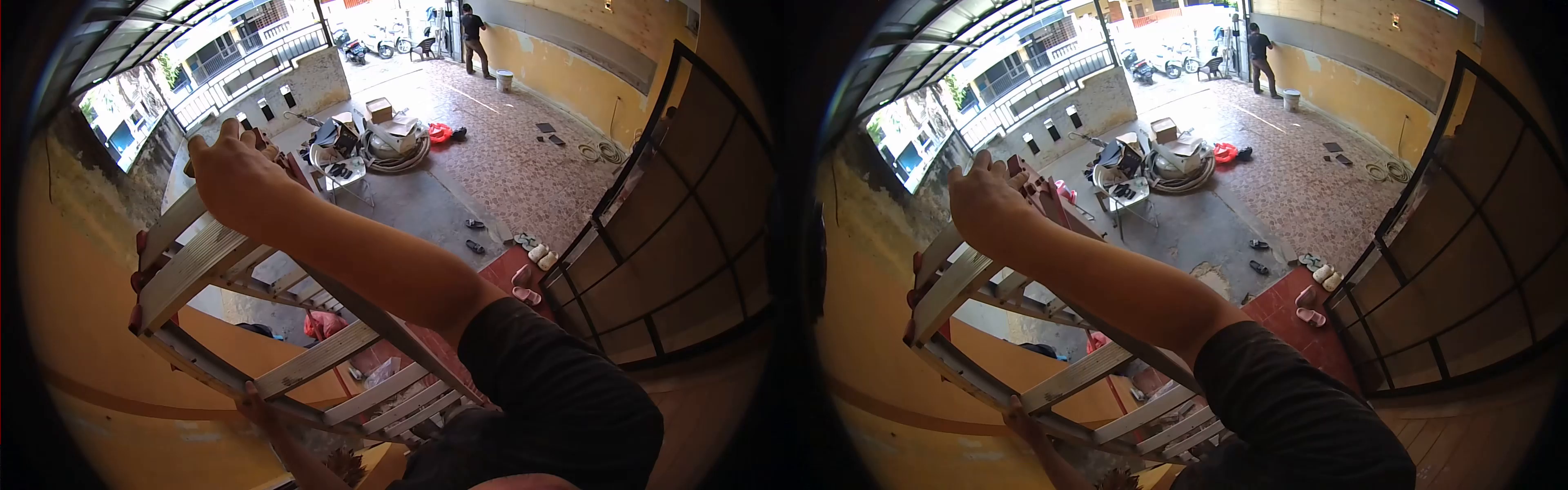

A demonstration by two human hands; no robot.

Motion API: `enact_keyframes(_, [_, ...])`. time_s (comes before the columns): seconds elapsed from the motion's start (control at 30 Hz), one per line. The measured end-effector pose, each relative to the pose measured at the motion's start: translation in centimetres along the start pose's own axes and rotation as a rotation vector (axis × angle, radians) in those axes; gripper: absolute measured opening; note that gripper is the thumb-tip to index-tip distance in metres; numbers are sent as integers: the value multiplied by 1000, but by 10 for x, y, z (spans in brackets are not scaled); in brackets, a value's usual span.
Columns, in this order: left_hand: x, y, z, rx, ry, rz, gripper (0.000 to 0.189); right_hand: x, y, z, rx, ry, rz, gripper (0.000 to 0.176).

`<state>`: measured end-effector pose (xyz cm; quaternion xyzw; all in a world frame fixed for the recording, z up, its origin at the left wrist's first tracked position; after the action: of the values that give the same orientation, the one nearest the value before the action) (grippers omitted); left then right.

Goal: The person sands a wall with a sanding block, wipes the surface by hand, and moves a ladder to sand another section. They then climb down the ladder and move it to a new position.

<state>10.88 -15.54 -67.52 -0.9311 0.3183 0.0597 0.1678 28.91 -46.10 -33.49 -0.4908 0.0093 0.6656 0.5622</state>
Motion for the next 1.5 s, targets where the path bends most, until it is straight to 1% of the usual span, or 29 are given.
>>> enact_keyframes(0.07, [4, 1, -6, 12, 7, 11, 43, 2, -2, -3, 13, -9, -37, 46])
enact_keyframes(0.13, [8, 6, -17, 27, 50, -30, 43, -1, 1, 0, 9, 19, -19, 38])
enact_keyframes(0.23, [6, 3, -11, 70, 27, -36, 45, 1, -2, -1, 32, -48, -19, 40])
enact_keyframes(0.27, [4, 2, -10, 74, 32, -38, 45, 4, -3, -2, 41, -61, -39, 44])
enact_keyframes(0.33, [1, 3, -14, -82, 24, 70, 53, 3, 0, 0, 44, -34, -41, 46])
enact_keyframes(0.4, [2, 3, -14, -50, 18, 40, 51, 3, -2, 1, 37, 8, -38, 53])
enact_keyframes(0.47, [3, 1, -19, -12, 5, 22, 50, 5, -4, 0, 33, 13, -43, 54])
enact_keyframes(0.5, [3, 6, -28, -32, 1, 40, 50, 5, -4, 1, 32, 24, -39, 56])
enact_keyframes(0.53, [5, 7, -34, -52, -3, 60, 51, 7, -5, 1, 36, 38, -55, 61])
enact_keyframes(0.67, [5, 2, -25, -26, -29, 41, 51, 8, -5, 1, 35, 49, -58, 65])
enact_keyframes(0.77, [8, 5, -31, 27, 37, -13, 52, 7, -4, 2, 9, 53, -50, 63])
enact_keyframes(0.87, [6, 10, -34, -39, 31, -68, 50, 7, -4, 1, -12, 37, -44, 60])
enact_keyframes(0.93, [8, 14, -46, -17, -13, 5, 49, 4, -2, 2, -22, 34, -34, 59])
enact_keyframes(1.0, [10, 13, -46, -18, -2, -16, 48, 3, -2, 2, -24, 31, -28, 58])
enact_keyframes(1.13, [6, 8, -31, 7, 7, -46, 47, 2, 1, 2, -41, 21, -36, 56])
enact_keyframes(1.3, [1, 5, -22, 9, -14, -20, 46, 6, 0, 1, -76, 47, -17, 58])
enact_keyframes(1.37, [4, 6, -23, 9, -4, -28, 46, 12, -2, 0, -123, 67, -58, 63])
enact_keyframes(1.43, [3, 7, -20, 37, 60, -61, 49, 8, -2, 1, -140, 63, -87, 62])
enact_keyframes(1.47, [-5, -3, 2, 42, 54, -54, 49, 6, -2, 3, -139, 102, 18, 60])
enact_keyframes(1.5, [-20, -17, 30, 190, -49, -81, 50, 1, 1, 6, -135, 144, 127, 58])
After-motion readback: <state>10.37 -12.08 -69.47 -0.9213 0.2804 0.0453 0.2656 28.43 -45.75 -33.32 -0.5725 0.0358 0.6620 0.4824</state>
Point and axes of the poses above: each hand's wrist, its own y-axis away from the middle knuckle, its own x-axis out of the palm, z = x × y, the point moved 3 cm from there along -y, towards the middle knuckle, and after that the axes turned 1 degree about -x, right-handed, at the moved point
